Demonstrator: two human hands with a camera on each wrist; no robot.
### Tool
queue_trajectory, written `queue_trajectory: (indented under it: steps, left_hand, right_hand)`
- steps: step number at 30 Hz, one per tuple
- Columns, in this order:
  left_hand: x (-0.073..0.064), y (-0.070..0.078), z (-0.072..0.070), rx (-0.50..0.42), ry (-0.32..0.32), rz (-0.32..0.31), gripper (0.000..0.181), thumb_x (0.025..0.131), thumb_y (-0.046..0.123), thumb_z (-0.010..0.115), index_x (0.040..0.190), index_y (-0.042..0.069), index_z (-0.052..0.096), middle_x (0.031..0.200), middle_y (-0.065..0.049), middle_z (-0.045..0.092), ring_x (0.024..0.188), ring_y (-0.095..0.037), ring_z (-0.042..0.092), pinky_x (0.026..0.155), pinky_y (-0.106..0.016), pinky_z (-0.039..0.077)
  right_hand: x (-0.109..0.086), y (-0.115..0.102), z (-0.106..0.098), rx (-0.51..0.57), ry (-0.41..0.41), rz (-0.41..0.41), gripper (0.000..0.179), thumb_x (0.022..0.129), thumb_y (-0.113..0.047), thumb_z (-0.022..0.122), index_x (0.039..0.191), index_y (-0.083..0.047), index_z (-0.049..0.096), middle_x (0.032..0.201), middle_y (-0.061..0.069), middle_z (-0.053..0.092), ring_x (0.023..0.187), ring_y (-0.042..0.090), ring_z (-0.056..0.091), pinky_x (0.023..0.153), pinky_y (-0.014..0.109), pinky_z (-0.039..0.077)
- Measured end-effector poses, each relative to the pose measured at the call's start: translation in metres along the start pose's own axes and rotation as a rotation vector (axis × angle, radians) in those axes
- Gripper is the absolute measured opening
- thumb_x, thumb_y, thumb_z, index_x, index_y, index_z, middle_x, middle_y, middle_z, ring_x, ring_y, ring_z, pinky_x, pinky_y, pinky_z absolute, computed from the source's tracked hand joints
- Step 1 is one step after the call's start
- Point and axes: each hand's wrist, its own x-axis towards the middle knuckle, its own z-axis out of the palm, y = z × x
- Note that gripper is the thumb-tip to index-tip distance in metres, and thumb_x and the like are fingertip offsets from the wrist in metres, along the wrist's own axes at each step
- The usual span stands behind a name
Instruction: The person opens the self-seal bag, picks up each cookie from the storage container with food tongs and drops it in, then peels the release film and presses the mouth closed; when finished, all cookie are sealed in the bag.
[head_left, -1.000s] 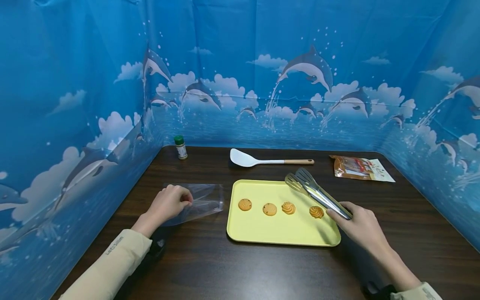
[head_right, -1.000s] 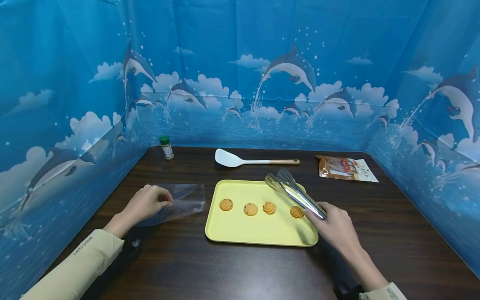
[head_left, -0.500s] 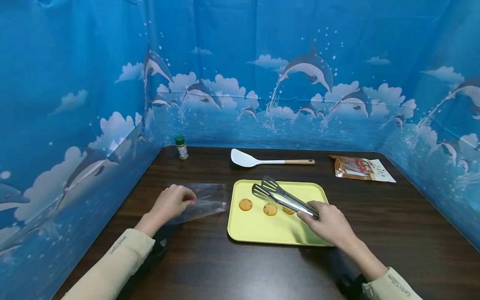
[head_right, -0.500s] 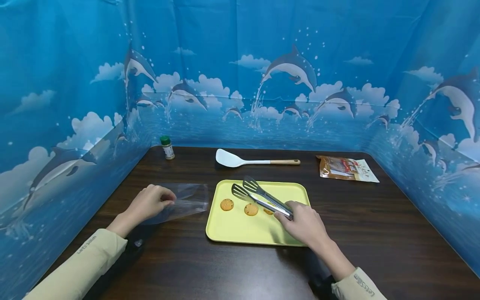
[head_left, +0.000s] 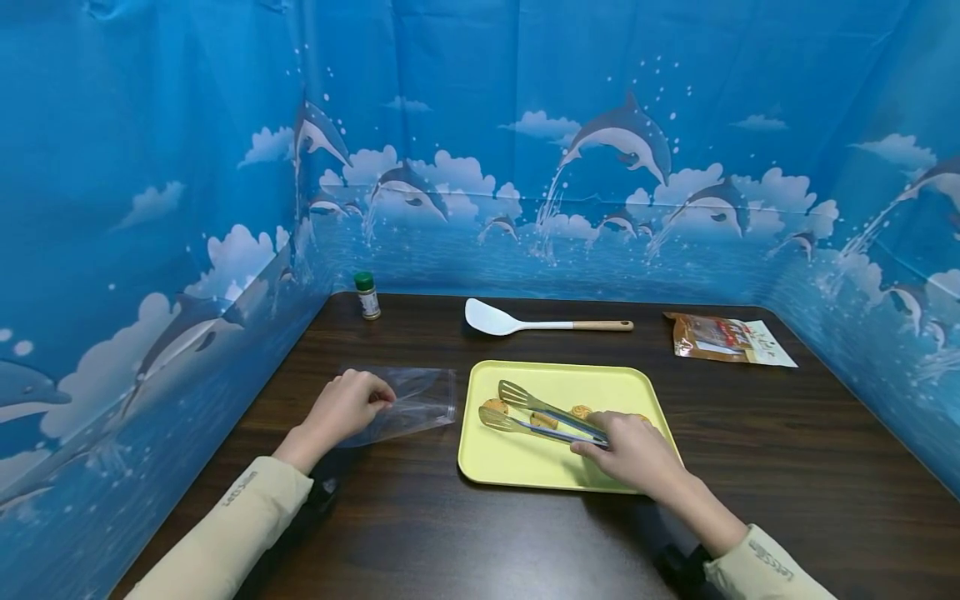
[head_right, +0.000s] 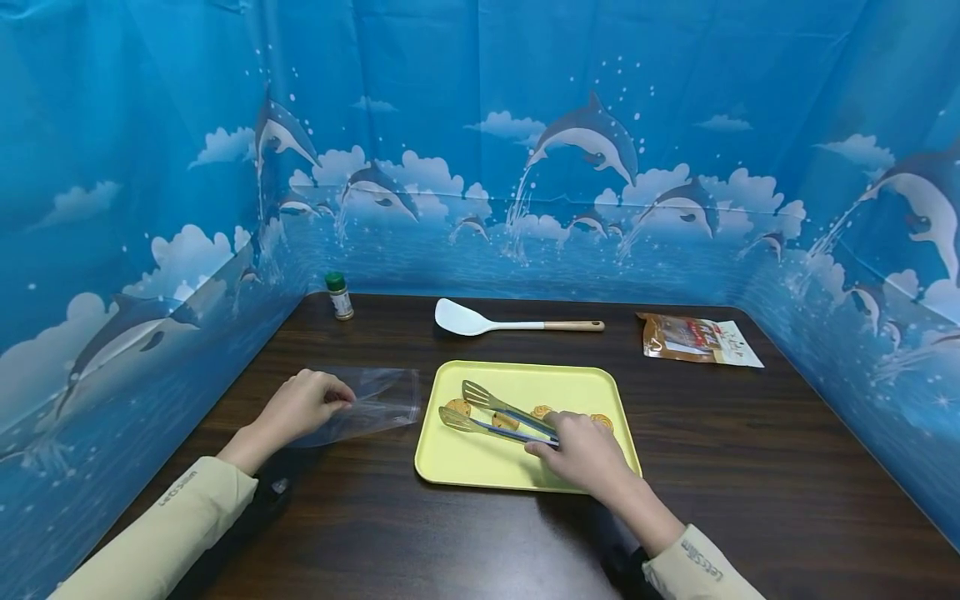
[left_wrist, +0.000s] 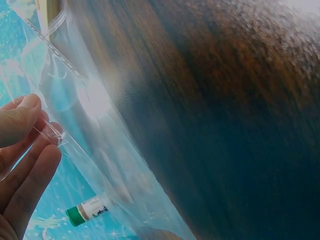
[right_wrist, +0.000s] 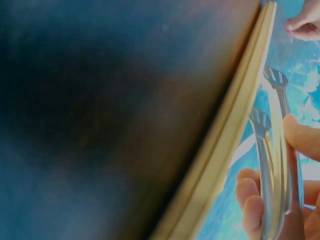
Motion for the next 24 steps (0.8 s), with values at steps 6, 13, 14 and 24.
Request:
queue_trajectory:
  steps: [6,13,14,24]
  left_hand:
    - [-0.0008,0.0012,0.0003,0.001,-0.006,0.002,0.008,0.087,0.007,0.073,0.092,0.009,0.078,0.086,-0.004,0.074,0.067,-0.011,0.064,0.062,-0.033,0.054]
    - [-0.0006,0.0021,0.0007,0.000,-0.003,0.006,0.008,0.086,0.007,0.073,0.092,0.008,0.078,0.086,-0.004,0.074,0.068,-0.012,0.064,0.062,-0.033,0.054]
    - [-0.0004,0.0021,0.0010,0.000,-0.002,0.006,0.008,0.086,0.007,0.073,0.092,0.008,0.078,0.086,-0.004,0.074,0.068,-0.012,0.064,0.062,-0.033,0.054]
    - [0.0001,0.0038,0.0017,0.007,0.003,0.007,0.008,0.086,0.006,0.073,0.091,0.009,0.078,0.085,-0.004,0.074,0.068,-0.011,0.064,0.062,-0.033,0.055]
  right_hand:
    - [0.0013,-0.0011,0.0045,-0.017,-0.024,-0.009,0.041,0.086,-0.039,0.073,0.107,-0.004,0.069,0.081,0.000,0.066,0.060,0.006,0.048,0.054,0.026,0.040]
    - [0.0018,-0.0028,0.0055,-0.006,-0.043,-0.009,0.039,0.087,-0.036,0.073,0.107,-0.003,0.069,0.076,-0.002,0.063,0.057,0.007,0.045,0.052,0.024,0.037]
    - [0.0015,-0.0033,0.0054,-0.008,-0.041,-0.012,0.037,0.087,-0.036,0.073,0.105,-0.003,0.069,0.073,-0.004,0.061,0.056,0.007,0.044,0.051,0.023,0.035]
    - [-0.0019,-0.0051,0.0036,-0.006,-0.004,-0.056,0.032,0.087,-0.035,0.073,0.099,-0.005,0.068,0.065,-0.008,0.051,0.052,0.005,0.038,0.048,0.022,0.029]
